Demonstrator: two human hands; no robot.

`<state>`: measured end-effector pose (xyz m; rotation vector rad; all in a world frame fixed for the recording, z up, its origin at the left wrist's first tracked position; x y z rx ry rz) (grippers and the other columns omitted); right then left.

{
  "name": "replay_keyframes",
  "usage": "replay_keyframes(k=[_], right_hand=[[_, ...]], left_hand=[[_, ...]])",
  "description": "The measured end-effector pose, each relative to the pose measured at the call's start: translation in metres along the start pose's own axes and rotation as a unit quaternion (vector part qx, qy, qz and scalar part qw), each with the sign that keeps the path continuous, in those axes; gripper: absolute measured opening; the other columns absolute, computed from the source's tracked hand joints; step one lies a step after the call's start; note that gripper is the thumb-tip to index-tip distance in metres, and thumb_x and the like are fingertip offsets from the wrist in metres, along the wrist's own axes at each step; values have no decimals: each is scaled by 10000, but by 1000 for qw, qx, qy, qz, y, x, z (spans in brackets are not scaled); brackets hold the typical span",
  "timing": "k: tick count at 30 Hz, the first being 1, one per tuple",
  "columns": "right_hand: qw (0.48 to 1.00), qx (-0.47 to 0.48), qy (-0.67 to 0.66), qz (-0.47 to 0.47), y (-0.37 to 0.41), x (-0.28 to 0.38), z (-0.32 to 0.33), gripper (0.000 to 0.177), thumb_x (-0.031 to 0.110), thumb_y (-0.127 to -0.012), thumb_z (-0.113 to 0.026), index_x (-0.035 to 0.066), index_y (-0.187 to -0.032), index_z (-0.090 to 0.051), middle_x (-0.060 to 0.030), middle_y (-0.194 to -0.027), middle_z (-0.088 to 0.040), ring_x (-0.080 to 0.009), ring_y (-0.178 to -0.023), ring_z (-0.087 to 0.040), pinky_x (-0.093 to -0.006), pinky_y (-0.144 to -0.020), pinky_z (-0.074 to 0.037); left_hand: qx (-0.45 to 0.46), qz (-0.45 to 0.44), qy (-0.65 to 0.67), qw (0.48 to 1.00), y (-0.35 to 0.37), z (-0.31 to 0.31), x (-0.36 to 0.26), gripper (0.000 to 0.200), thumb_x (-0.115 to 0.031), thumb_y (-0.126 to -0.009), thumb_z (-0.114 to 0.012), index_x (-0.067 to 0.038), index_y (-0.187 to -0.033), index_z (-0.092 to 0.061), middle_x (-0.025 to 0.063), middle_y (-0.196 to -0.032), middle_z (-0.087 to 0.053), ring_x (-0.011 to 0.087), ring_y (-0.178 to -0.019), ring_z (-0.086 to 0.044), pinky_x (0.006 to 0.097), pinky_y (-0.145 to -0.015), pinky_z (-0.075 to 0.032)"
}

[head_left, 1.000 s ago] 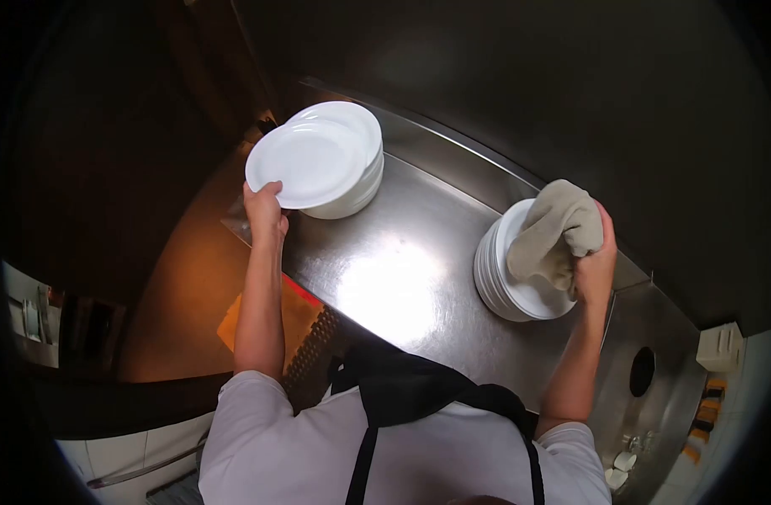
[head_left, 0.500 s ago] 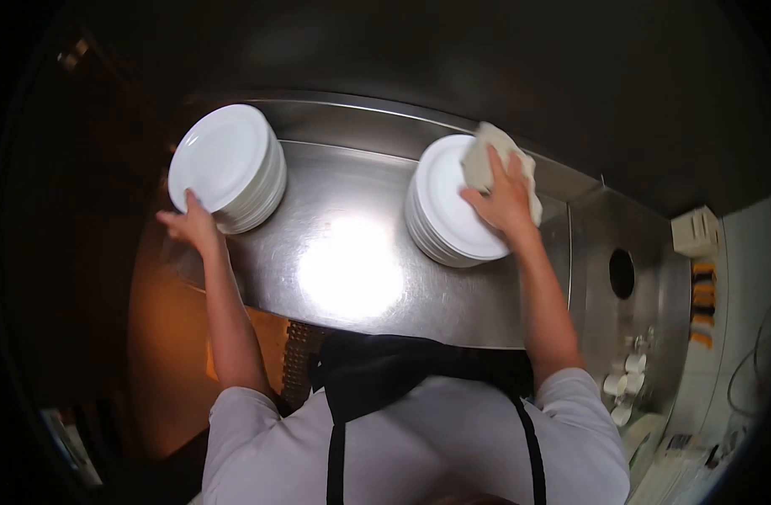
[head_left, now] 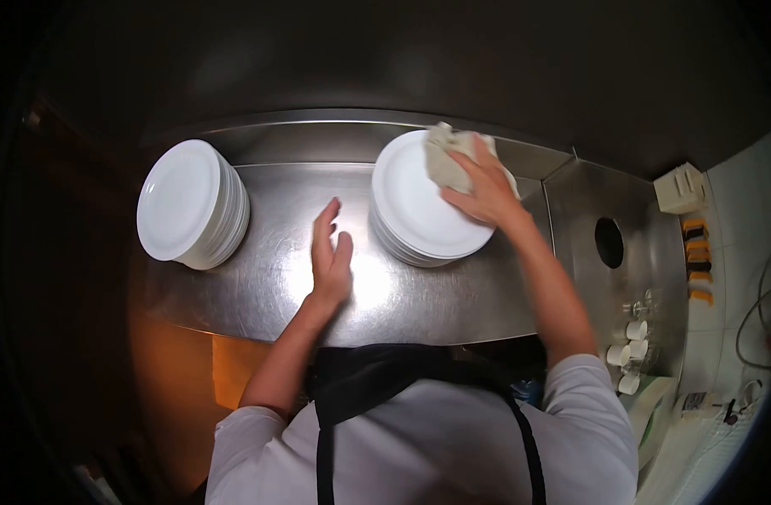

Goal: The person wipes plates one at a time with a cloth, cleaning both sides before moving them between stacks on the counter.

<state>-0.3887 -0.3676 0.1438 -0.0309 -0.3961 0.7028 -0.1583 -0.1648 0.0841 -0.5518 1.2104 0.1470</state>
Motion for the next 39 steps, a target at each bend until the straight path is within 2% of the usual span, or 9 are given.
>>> replay_keyframes(k=[6, 7, 15, 19, 24, 29, 33, 36, 39], right_hand=[[979, 36, -143, 142, 38, 86, -28, 678, 476, -807, -737, 164, -1388, -579, -279, -1538, -384, -436, -1439, -352, -497, -1185, -269], [978, 35, -151, 142, 60, 83, -20, 666, 449, -803, -760, 158, -1377, -588, -274, -1524, -401, -432, -1426, -373, -507, -1178, -281], [964, -189, -163, -89, 78, -27, -15, 721, 216, -788, -819, 69, -1419, -502, -249, -1374, -538, -386, -1287, -513, -442, -1103, -393], [790, -273, -528, -153, 57, -51, -37, 701, 114, -838, -786, 24, -1440, -438, -174, -1301, -580, -273, -1161, -588, -346, -993, -477], [652, -332, -675, -90, 63, -61, -29, 636, 133, -905, -704, 21, -1458, -411, -149, -1337, -570, -240, -1178, -590, -355, -1019, -483], [454, -186, -871, -14, 68, -28, -20, 637, 316, -962, -595, -22, -1468, -406, -138, -1430, -534, -264, -1288, -547, -385, -1103, -426], [663, -230, -709, 66, 47, 66, 29, 592, 310, -909, -631, -19, -1385, -509, -113, -1332, -603, -234, -1219, -584, -372, -1076, -427], [727, -135, -662, 120, 68, 94, 1, 710, 265, -749, -739, -42, -1352, -525, -200, -1304, -616, -313, -1261, -565, -411, -1112, -389], [792, -173, -476, 342, 96, 149, 17, 823, 366, -678, -828, 42, -1383, -552, -353, -1521, -342, -528, -1445, -296, -539, -1195, -226]], left_hand=[[7, 169, 330, 929, -59, -50, 10, 821, -628, -1050, -161, 15, -1548, -274, 180, -1525, -421, 289, -1399, -416, 382, -1155, -322], [-27, 187, 328, 926, -70, -52, 23, 758, -575, -1069, -273, 37, -1509, -354, 177, -1483, -476, 272, -1366, -459, 349, -1142, -337], [106, 102, -231, 962, -144, -85, -19, 582, -318, -936, -648, 32, -1384, -525, 299, -1234, -643, 430, -1162, -623, 435, -1003, -481], [92, 62, -288, 951, -147, -83, -18, 465, -226, -935, -672, 24, -1313, -567, 272, -1125, -688, 399, -1042, -680, 424, -904, -520], [29, -32, -238, 970, -144, -95, -51, 349, -194, -937, -671, 27, -1196, -595, 260, -1001, -703, 408, -902, -698, 454, -802, -530], [-52, -37, -184, 981, -140, -107, -88, 536, -487, -1055, -414, 13, -1043, -606, 192, -853, -702, 374, -827, -692, 463, -747, -513], [11, -78, 46, 996, -117, -129, -92, 533, -489, -1052, -429, 12, -1003, -605, 99, -734, -640, 280, -711, -642, 426, -694, -507], [-28, -58, 144, 988, -96, -91, -89, 539, -495, -1050, -429, 11, -995, -606, 100, -731, -638, 280, -710, -640, 425, -695, -505], [-73, -30, 178, 981, -83, -25, -79, 546, -502, -1048, -429, 10, -986, -607, 102, -729, -637, 279, -710, -638, 424, -696, -504]])
Point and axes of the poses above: each hand's wrist, its own y-axis away from the middle knuckle, its own z-axis out of the back of the hand, x = y × z, the point moved 3 cm from there along -y, towards the middle knuckle
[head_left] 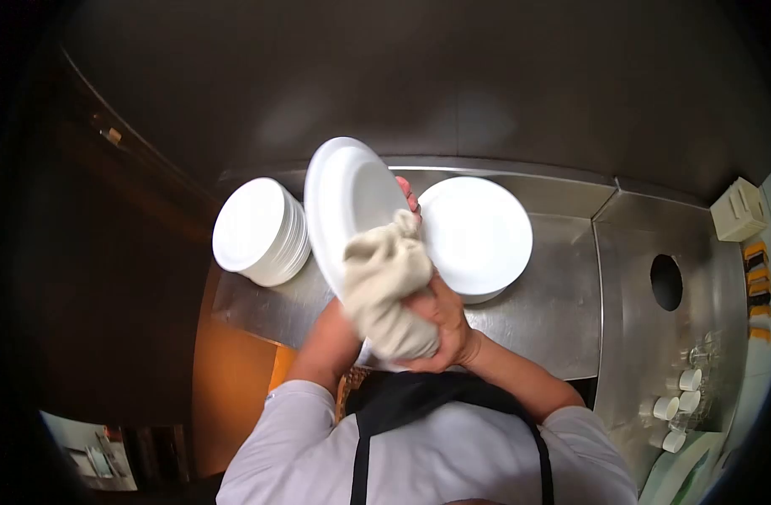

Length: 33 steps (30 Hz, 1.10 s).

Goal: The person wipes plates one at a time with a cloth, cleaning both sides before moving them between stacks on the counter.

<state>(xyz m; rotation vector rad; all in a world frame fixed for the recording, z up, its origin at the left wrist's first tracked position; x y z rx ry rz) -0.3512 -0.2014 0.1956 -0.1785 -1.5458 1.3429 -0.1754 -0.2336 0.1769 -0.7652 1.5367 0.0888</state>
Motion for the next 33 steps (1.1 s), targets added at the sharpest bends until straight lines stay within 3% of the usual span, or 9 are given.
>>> replay_keyframes(k=[2, 6, 7, 11, 15, 19, 24, 29, 33], right_hand=[[996, 2, 23, 89, -35, 17, -8, 787, 425, -657, -836, 30, -1302, -619, -360, -1499, -361, -534, -1416, -335, -528, -1173, -269], [993, -61, -17, -98, -73, -32, -8, 753, 431, -699, -795, 9, -1294, -607, -288, -1200, -615, -455, -1154, -595, -494, -1074, -428], [981, -58, -24, -182, -67, -31, -14, 729, 388, -711, -789, 0, -1297, -598, -294, -1248, -601, -460, -1168, -596, -460, -1056, -456], [996, 61, -62, -19, -14, -12, -63, 705, 360, -704, -831, 142, -1341, -620, -314, -1502, -399, -505, -1447, -305, -605, -1177, -225], [992, 105, 2, 68, -45, 6, -87, 726, 416, -684, -848, 176, -1336, -638, -297, -1530, -356, -487, -1445, -322, -623, -1160, -258], [974, 18, -40, -220, -45, -44, -68, 778, 388, -700, -837, 75, -1365, -583, -303, -1527, -357, -514, -1427, -330, -552, -1154, -319], [997, 56, -14, -48, 2, -13, -111, 681, 378, -683, -850, 107, -1278, -657, -300, -1525, -366, -545, -1427, -308, -578, -1165, -276], [989, 80, 122, 21, -82, 19, -100, 668, 432, -682, -830, 108, -1248, -685, -278, -1502, -409, -533, -1406, -347, -603, -1159, -259], [972, -37, -12, -232, -73, -32, -79, 738, 432, -713, -807, 21, -1297, -622, -286, -1465, -444, -546, -1358, -388, -589, -1142, -292]], left_hand=[[-16, 3, 3, 1000, -3, 20, -5, 550, -507, -1047, -429, 9, -980, -608, 103, -727, -636, 278, -709, -637, 423, -697, -503], [-34, 2, -18, 999, 4, 31, -9, 558, -515, -1045, -429, 7, -969, -609, 104, -723, -634, 277, -708, -634, 422, -698, -500], [-37, 1, -19, 999, 4, 36, -9, 560, -518, -1044, -429, 7, -966, -609, 105, -723, -633, 276, -708, -634, 422, -698, -500], [-41, -10, 3, 999, 21, 64, -19, 569, -527, -1042, -429, 5, -954, -611, 107, -719, -631, 275, -707, -631, 420, -700, -498], [-22, -28, 12, 999, 37, 57, -16, 577, -536, -1039, -429, 4, -943, -612, 109, -716, -630, 274, -707, -629, 419, -701, -495], [-35, -29, 11, 999, 46, 66, -13, 586, -544, -1037, -430, 2, -931, -614, 111, -712, -628, 272, -706, -626, 417, -703, -493], [-41, -18, 37, 998, 24, 103, -17, 597, -556, -1034, -430, 0, -917, -616, 113, -708, -625, 271, -705, -623, 416, -704, -491], [-10, -29, 31, 999, 37, 82, -14, 608, -567, -1031, -430, -2, -902, -617, 115, -704, -623, 269, -704, -620, 414, -706, -488], [0, -23, 36, 999, 47, 81, -10, 618, -576, -1028, -430, -4, -891, -619, 117, -700, -621, 268, -703, -617, 412, -708, -486]])
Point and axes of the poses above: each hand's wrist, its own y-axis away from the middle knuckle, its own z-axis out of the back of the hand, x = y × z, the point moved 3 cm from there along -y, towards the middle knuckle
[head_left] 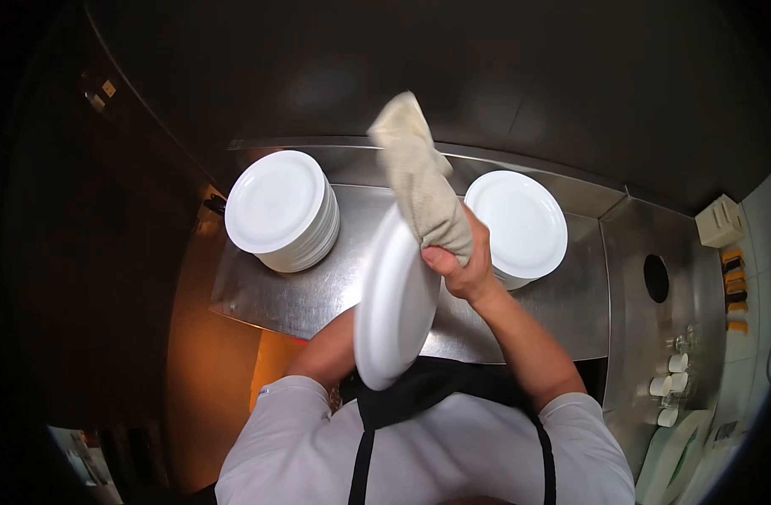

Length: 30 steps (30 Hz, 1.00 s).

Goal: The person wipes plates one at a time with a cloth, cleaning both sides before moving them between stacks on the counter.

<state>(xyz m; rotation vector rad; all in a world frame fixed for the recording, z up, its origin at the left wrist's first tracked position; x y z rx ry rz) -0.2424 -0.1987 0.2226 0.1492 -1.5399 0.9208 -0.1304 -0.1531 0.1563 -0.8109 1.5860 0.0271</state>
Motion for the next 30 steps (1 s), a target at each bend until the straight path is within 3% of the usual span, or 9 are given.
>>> replay_keyframes(k=[5, 7, 11, 16, 18, 22, 26, 28, 30], right_hand=[[983, 6, 121, 140, 73, -22, -39, 723, 411, -731, -804, 1, -1294, -607, -323, -1447, -439, -556, -1362, -375, -593, -1146, -285], [966, 120, 150, 172, 70, 9, -62, 765, 469, -692, -836, 110, -1335, -624, -331, -1521, -348, -543, -1445, -268, -619, -1167, -223], [940, 95, 207, 254, 40, 35, -70, 785, 524, -672, -841, 195, -1354, -633, -301, -1552, -316, -528, -1462, -248, -640, -1171, -191], [996, -20, 87, -23, 28, -16, -13, 923, 530, -702, -801, 60, -1443, -514, -298, -1544, -341, -478, -1459, -287, -500, -1203, -218], [999, 0, 22, -49, 45, -40, -15, 985, 536, -704, -796, 28, -1476, -456, -305, -1545, -334, -466, -1463, -286, -478, -1205, -213], [992, 107, -33, 66, 95, -30, -36, 1075, 470, -702, -821, 0, -1537, -334, -302, -1569, -288, -458, -1469, -278, -461, -1207, -199], [998, -12, -58, 3, 77, -38, -5, 1109, 358, -715, -880, -1, -1562, -260, -259, -1550, -349, -353, -1427, -383, -425, -1169, -293], [992, -117, 6, -47, 45, -26, 8, 1018, 239, -739, -872, -2, -1539, -291, -217, -1474, -446, -298, -1341, -473, -395, -1123, -361], [980, -188, 26, -64, 24, -29, 24, 903, 136, -762, -853, -1, -1496, -344, -175, -1387, -527, -250, -1249, -542, -362, -1071, -417]], left_hand=[[-5, 19, 14, 1000, -23, 36, -5, 629, -587, -1026, -430, -6, -876, -621, 120, -696, -619, 266, -702, -614, 411, -710, -483], [-1, 20, 20, 1000, -33, 44, -6, 634, -591, -1024, -430, -7, -870, -621, 121, -694, -618, 266, -702, -613, 410, -710, -482], [18, 12, 15, 1000, -13, 25, -4, 643, -600, -1022, -430, -9, -859, -623, 122, -691, -616, 264, -701, -610, 408, -712, -480], [6, 20, -4, 1000, 1, 16, 1, 655, -611, -1019, -431, -11, -844, -625, 125, -687, -613, 263, -700, -607, 407, -713, -477], [-17, 35, -16, 999, -11, 21, 4, 660, -616, -1018, -431, -12, -839, -625, 126, -685, -612, 262, -700, -606, 406, -714, -476], [-105, 87, -149, 979, -66, 40, 24, 669, -625, -1015, -431, -13, -827, -627, 128, -682, -610, 261, -699, -603, 405, -716, -474], [-160, 17, -327, 931, -106, 79, 41, 662, -654, -984, -473, -32, -835, -643, 154, -718, -668, 296, -681, -652, 425, -668, -489], [-172, -33, -425, 888, -113, 75, 2, 653, -645, -977, -503, -24, -832, -639, 148, -691, -664, 294, -624, -652, 427, -605, -489], [-130, 10, -443, 887, -116, 61, -40, 524, -562, -923, -643, -39, -880, -653, 159, -759, -718, 329, -756, -722, 431, -691, -544]])
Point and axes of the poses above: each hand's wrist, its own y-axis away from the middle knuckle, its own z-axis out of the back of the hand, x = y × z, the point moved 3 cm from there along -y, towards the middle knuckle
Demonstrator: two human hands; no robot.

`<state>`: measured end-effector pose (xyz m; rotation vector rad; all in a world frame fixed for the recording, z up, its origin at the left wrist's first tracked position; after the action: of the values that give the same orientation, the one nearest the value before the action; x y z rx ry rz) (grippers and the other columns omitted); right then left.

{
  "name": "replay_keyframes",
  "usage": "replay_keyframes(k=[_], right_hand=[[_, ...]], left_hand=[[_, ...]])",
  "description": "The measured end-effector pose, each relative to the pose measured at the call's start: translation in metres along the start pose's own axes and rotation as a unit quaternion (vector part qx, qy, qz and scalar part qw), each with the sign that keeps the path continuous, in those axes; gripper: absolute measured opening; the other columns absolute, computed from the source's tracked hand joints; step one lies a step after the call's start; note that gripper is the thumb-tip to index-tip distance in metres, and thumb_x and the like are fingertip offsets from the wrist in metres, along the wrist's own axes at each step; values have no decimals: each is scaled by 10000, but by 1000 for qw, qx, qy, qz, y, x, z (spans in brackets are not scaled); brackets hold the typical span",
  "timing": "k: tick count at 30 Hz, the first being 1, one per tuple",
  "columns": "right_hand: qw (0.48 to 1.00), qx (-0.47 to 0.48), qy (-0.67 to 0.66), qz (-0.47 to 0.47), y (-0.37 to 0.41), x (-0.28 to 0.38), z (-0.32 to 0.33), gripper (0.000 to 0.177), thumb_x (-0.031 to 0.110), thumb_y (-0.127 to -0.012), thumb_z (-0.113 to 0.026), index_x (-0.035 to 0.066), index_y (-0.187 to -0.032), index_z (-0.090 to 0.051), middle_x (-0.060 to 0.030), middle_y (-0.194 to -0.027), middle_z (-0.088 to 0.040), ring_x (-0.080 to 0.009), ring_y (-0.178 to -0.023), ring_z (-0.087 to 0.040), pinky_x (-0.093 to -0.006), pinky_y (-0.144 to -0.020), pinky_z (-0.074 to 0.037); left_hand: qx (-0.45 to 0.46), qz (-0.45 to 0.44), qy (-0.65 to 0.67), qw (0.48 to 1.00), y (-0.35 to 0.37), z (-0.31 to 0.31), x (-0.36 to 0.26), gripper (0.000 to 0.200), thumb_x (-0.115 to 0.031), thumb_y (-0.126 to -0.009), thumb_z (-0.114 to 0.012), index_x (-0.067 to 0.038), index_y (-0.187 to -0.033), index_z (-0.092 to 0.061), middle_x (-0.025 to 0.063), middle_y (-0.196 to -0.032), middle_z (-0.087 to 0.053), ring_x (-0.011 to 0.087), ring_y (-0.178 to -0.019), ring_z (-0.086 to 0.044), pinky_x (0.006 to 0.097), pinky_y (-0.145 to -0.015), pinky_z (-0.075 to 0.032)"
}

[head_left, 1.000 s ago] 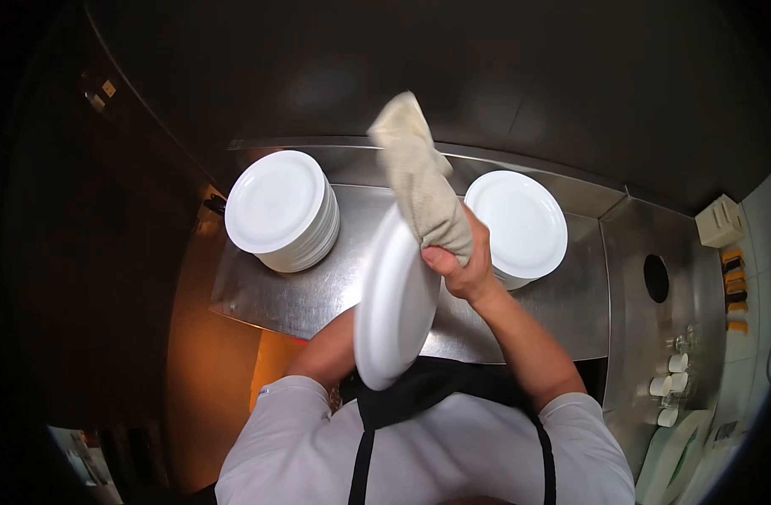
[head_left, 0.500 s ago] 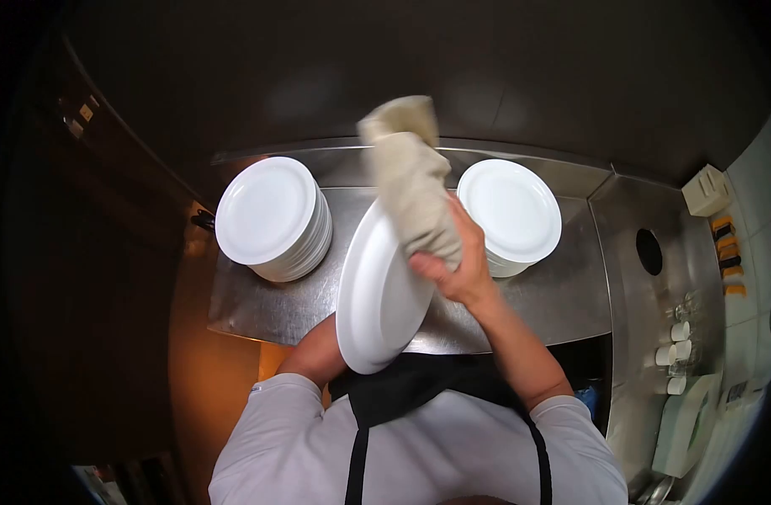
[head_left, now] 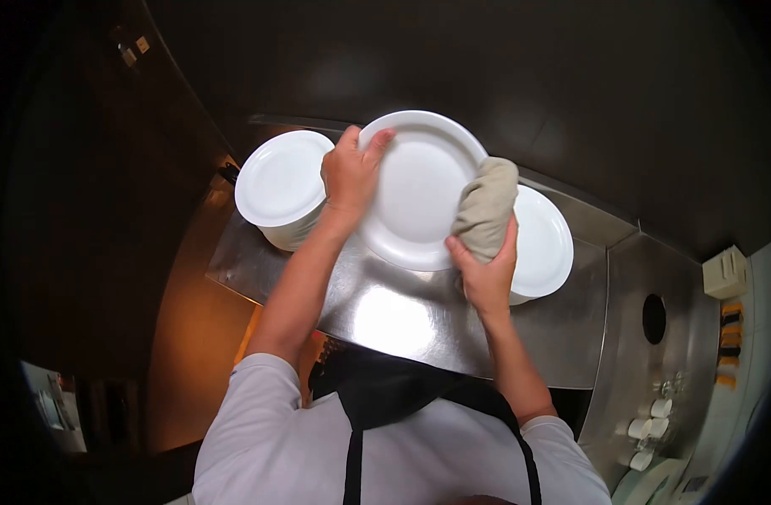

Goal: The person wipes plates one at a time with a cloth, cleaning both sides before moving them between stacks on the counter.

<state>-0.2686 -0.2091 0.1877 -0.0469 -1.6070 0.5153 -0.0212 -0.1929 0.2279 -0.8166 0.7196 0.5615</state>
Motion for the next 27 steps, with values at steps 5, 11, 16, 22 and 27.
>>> replay_keyframes(k=[5, 11, 16, 22, 27], right_hand=[[980, -67, -168, -89, -55, -10, 32, 630, -2, -813, -790, 9, -1360, -477, -101, -1241, -609, -181, -1101, -603, -313, -982, -485], [945, -41, -302, -121, -53, -27, 9, 635, -54, -833, -748, 15, -1393, -457, -88, -1267, -598, -197, -1146, -590, -337, -1014, -485], [971, 117, -169, -121, -56, -48, 16, 744, 17, -786, -829, 6, -1418, -436, -94, -1284, -592, -189, -1160, -576, -315, -1026, -464], [930, 363, 24, 47, -114, 12, 12, 749, 85, -718, -889, 78, -1373, -527, -45, -1229, -666, -178, -1147, -627, -336, -997, -493], [805, 544, 170, 166, -125, 87, -28, 686, 115, -674, -879, 76, -1299, -598, -135, -1162, -708, -294, -1095, -689, -376, -951, -541]], left_hand=[[131, 3, 371, 920, 28, 44, -64, 504, -219, -875, -770, -8, -1265, -532, 176, -1073, -717, 277, -930, -724, 389, -823, -569], [0, -88, 320, 943, 126, 8, -57, 526, -87, -948, -665, 21, -1406, -432, 119, -1181, -658, 190, -1107, -623, 309, -962, -492], [49, 48, 356, 932, 135, 35, -31, 297, -81, -991, -623, 25, -1266, -583, 87, -1179, -671, 138, -1060, -628, 310, -903, -520], [222, 83, 288, 928, 129, 95, -32, 397, -109, -964, -631, 22, -1328, -544, 98, -1189, -672, 149, -1070, -634, 324, -932, -516], [365, 141, 235, 890, 122, 106, -36, 472, -119, -933, -633, -9, -1378, -522, 153, -1221, -662, 207, -1130, -636, 353, -997, -488]])
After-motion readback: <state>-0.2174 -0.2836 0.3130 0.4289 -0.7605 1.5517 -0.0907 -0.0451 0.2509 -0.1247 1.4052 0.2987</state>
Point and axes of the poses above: each hand's wrist, its own y-axis away from the middle knuckle, its own z-axis out of the back of the hand, x = y × z, the point moved 3 cm from there along -y, towards the middle knuckle
